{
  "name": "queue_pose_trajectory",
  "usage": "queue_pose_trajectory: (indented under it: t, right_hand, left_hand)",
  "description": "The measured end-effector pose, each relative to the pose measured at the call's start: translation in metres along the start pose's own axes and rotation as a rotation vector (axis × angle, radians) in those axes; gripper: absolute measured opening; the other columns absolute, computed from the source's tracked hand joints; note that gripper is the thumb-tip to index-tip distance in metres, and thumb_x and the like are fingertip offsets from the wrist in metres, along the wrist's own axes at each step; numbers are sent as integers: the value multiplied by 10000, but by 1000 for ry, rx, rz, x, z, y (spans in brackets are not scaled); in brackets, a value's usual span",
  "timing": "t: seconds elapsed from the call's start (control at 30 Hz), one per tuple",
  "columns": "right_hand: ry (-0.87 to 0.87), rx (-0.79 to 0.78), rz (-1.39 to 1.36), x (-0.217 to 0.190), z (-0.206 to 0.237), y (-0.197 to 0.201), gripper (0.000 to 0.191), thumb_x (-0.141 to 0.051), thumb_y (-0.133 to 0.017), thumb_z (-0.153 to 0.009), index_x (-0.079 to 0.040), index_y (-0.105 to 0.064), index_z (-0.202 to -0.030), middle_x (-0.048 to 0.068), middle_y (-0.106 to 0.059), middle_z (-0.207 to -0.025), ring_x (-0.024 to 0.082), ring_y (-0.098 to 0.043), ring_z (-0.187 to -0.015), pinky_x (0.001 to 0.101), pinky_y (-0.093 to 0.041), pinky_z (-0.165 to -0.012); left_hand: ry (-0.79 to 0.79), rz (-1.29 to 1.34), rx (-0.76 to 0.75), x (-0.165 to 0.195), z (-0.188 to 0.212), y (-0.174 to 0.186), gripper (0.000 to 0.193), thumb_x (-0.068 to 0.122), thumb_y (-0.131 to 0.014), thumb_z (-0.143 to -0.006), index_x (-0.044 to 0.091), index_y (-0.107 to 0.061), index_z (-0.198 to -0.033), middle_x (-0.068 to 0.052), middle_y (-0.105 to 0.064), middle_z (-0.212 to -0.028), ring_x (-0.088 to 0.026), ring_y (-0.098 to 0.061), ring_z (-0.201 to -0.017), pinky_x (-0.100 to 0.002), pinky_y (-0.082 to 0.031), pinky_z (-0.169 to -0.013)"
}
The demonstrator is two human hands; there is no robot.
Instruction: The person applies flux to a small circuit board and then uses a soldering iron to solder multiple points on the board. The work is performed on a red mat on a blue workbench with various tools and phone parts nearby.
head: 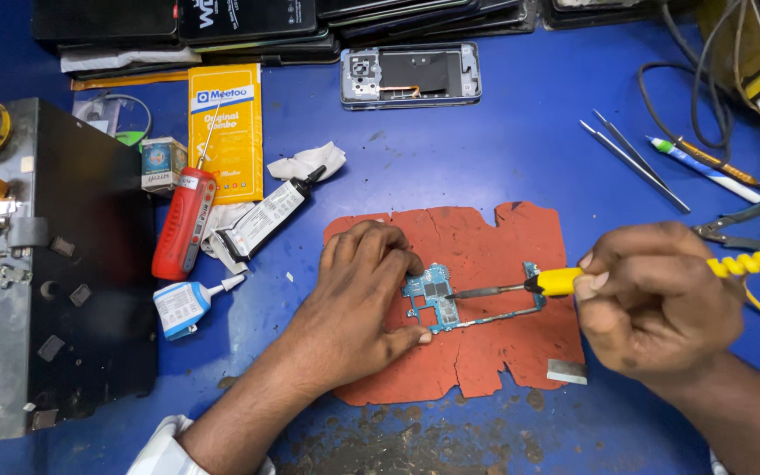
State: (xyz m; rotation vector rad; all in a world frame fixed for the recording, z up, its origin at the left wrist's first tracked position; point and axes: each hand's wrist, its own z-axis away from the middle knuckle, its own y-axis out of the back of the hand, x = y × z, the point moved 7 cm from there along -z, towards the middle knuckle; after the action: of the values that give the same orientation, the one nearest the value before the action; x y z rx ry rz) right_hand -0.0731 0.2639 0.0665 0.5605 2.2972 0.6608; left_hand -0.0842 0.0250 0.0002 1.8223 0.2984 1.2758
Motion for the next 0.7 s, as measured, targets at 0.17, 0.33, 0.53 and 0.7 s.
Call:
queue_pose_trajectory:
  t: [0.17, 0.33, 0.53, 0.7]
  right_hand:
    - [-19, 13, -16, 0, -2, 1, 232, 45, -685, -862, -42, -486, -942, 107, -649, -824, 104, -640, -648, 291, -537, -614]
    - [11, 5, -34, -2, -1, -1, 230, 41, -676, -879, -49, -479, -957, 109, -640, -859, 110, -647, -683, 256, -532, -595]
    - [-13, 2, -27, 0, 1, -2, 226, 40, -682, -849, -42, -485, -924, 124, -666, -845, 103, -637, -635, 252, -529, -556]
    - [-1, -4, -32, 1, 3, 0, 229, 13, -688, -836, -53, -488, -925, 138, -668, -870, 93, -646, -635, 246, -511, -548]
  left_hand:
    - [15, 15, -14, 0, -1, -1, 672, 348, -919, -637, 58, -606, -1157, -165, -469, -1321, -388, -377, -1339, -541, -304, -1112]
    - [23, 16, -17, 0, -1, 0, 666, 342, -917, -639, 60, -608, -1158, -162, -470, -1324, -386, -374, -1344, -542, -300, -1114]
    - [25, 17, -18, 0, 0, 0, 668, 347, -920, -637, 62, -608, -1155, -164, -471, -1319, -389, -373, -1342, -544, -298, -1113]
    - [6, 12, 3, 1, 0, 0, 663, 349, -917, -638, 64, -609, -1151, -165, -472, -1319, -394, -376, -1345, -548, -303, -1111]
